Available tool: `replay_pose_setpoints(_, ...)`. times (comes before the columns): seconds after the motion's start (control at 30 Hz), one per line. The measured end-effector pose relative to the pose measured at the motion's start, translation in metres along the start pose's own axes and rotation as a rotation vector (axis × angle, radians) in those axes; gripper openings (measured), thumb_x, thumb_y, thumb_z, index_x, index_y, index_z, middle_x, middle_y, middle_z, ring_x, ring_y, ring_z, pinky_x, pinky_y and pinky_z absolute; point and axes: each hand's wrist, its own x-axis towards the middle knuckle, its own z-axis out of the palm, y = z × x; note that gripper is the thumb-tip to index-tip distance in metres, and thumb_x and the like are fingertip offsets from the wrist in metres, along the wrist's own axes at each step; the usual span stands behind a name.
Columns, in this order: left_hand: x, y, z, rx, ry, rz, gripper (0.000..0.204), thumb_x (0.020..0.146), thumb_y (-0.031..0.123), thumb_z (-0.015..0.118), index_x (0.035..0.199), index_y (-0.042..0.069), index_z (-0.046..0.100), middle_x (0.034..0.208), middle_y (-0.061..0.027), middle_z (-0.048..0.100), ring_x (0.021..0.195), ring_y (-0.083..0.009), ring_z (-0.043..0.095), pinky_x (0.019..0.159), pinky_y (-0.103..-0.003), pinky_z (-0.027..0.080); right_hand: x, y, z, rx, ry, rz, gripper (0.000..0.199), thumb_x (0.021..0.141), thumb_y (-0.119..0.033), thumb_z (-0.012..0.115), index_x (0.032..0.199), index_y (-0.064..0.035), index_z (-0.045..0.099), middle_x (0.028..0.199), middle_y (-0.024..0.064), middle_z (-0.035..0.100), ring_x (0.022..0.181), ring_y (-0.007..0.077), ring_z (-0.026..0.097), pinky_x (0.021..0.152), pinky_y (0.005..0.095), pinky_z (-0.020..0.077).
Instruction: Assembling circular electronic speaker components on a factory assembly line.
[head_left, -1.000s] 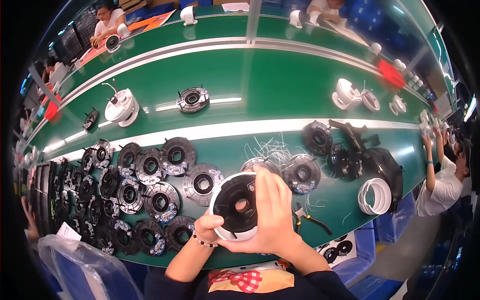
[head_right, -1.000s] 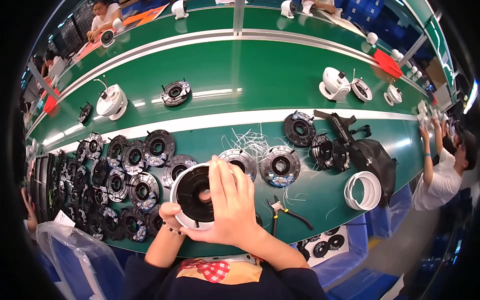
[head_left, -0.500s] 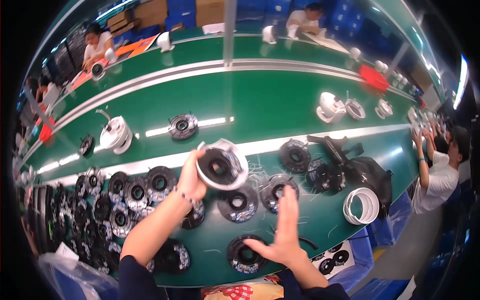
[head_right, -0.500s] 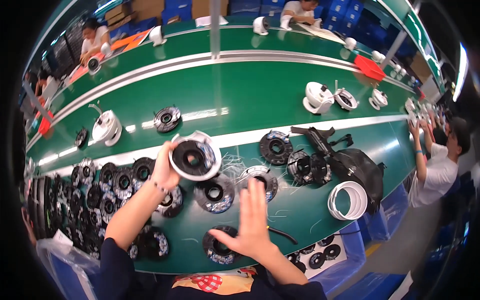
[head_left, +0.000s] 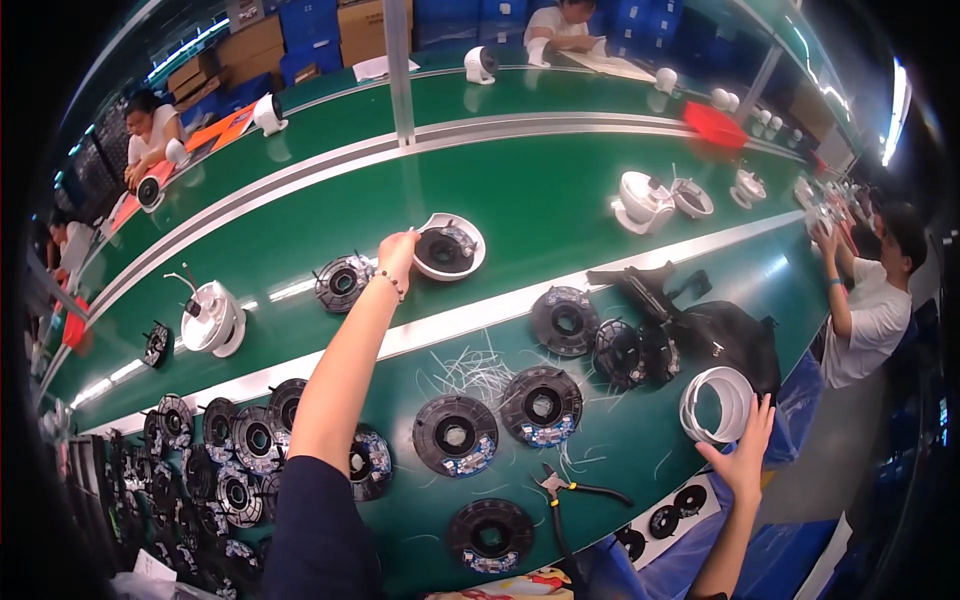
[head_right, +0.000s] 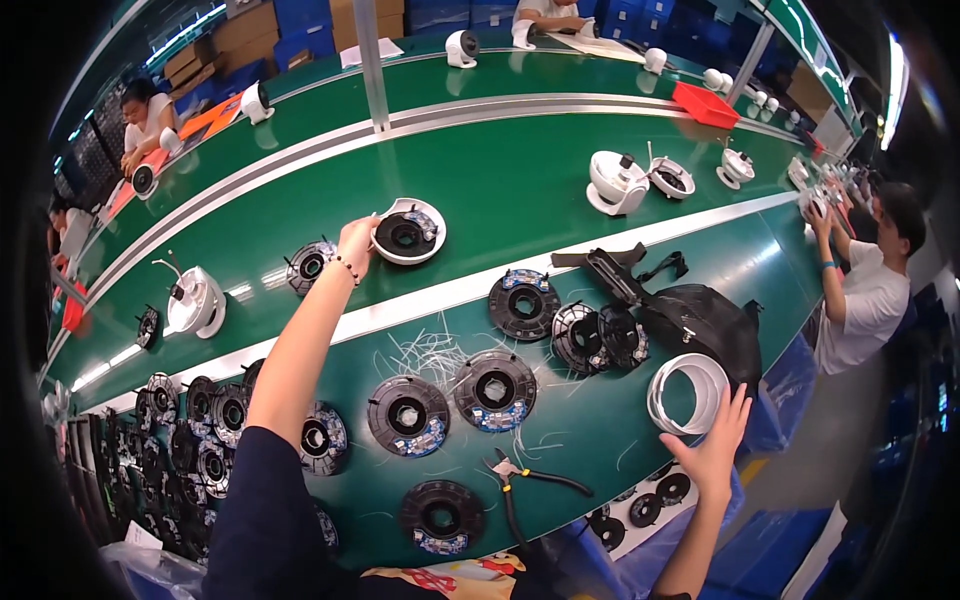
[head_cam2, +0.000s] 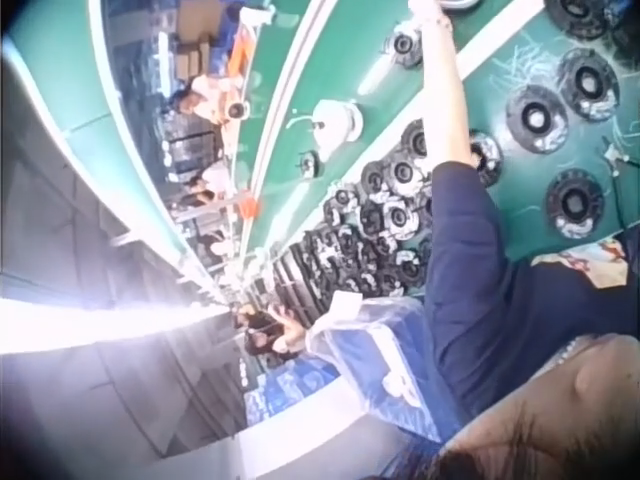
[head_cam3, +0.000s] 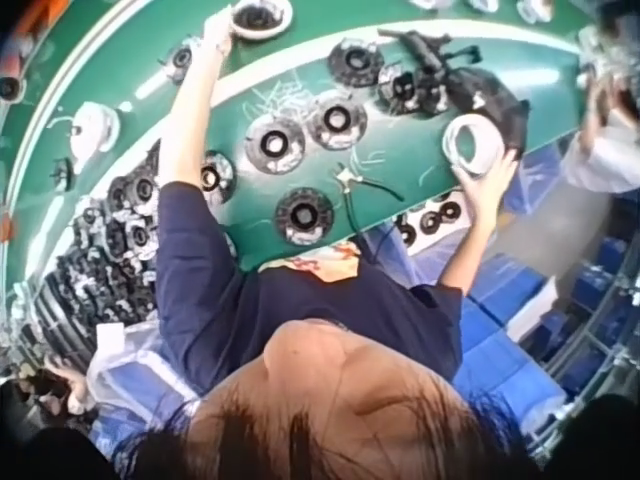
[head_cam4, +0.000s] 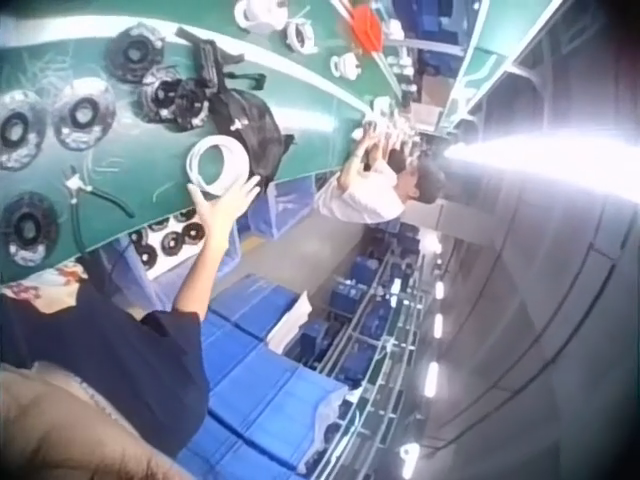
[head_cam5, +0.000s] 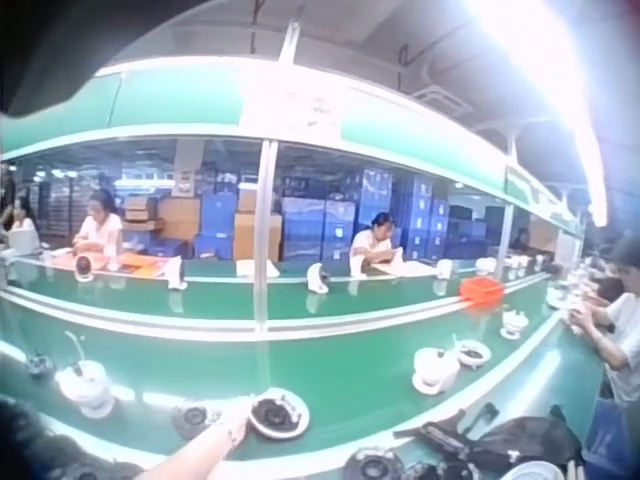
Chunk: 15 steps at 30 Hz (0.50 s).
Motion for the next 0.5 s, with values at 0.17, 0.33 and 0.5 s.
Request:
replay_pose_setpoints(0.17,-0.037,0.055,-0.064,0.772,0.127,0.497,0.048,0.07,0.019,0.059,0.111,-0.004,0.053,0.113,-0.0227,0.054,0.105,-0.0327,0.053,0.09,-0.037,0.043,0.022,0.0,0.012,-0.066,-0.155,0.04,0.12,0.042,-0.041,0.081,0.135,0.0018,0.019,0.139,0.0254,0.022,0.128,0.0427,0.019,0.105,0.0453,0.0199)
replay_pose_setpoints(0.33,-0.023,0.013,-0.1,1.307,0.149,0.306,0.07,0.064,0.037,0.066,0.118,-0.004,0.047,0.119,-0.023,0.05,0.109,-0.0352,0.049,0.095,-0.039,0.039,0.03,-0.011,-0.003,0.078,-0.106,0.048,0.109,0.045,-0.036,0.079,0.131,0.0051,0.025,0.127,0.0228,0.04,0.116,0.0374,0.038,0.098,0.0413,0.0307)
replay_pose_setpoints(0.5,0.042,-0.025,-0.148,0.461,-0.039,0.19,0.046,0.07,0.01,0.066,0.111,-0.005,0.051,0.092,-0.011,0.062,0.079,-0.0212,0.062,0.072,-0.03,0.051,0.024,-0.011,-0.022,0.012,0.12,-0.001,0.106,0.049,-0.039,0.076,0.132,0.0038,0.025,0.126,0.0235,0.035,0.114,0.0387,0.036,0.095,0.0434,0.0305)
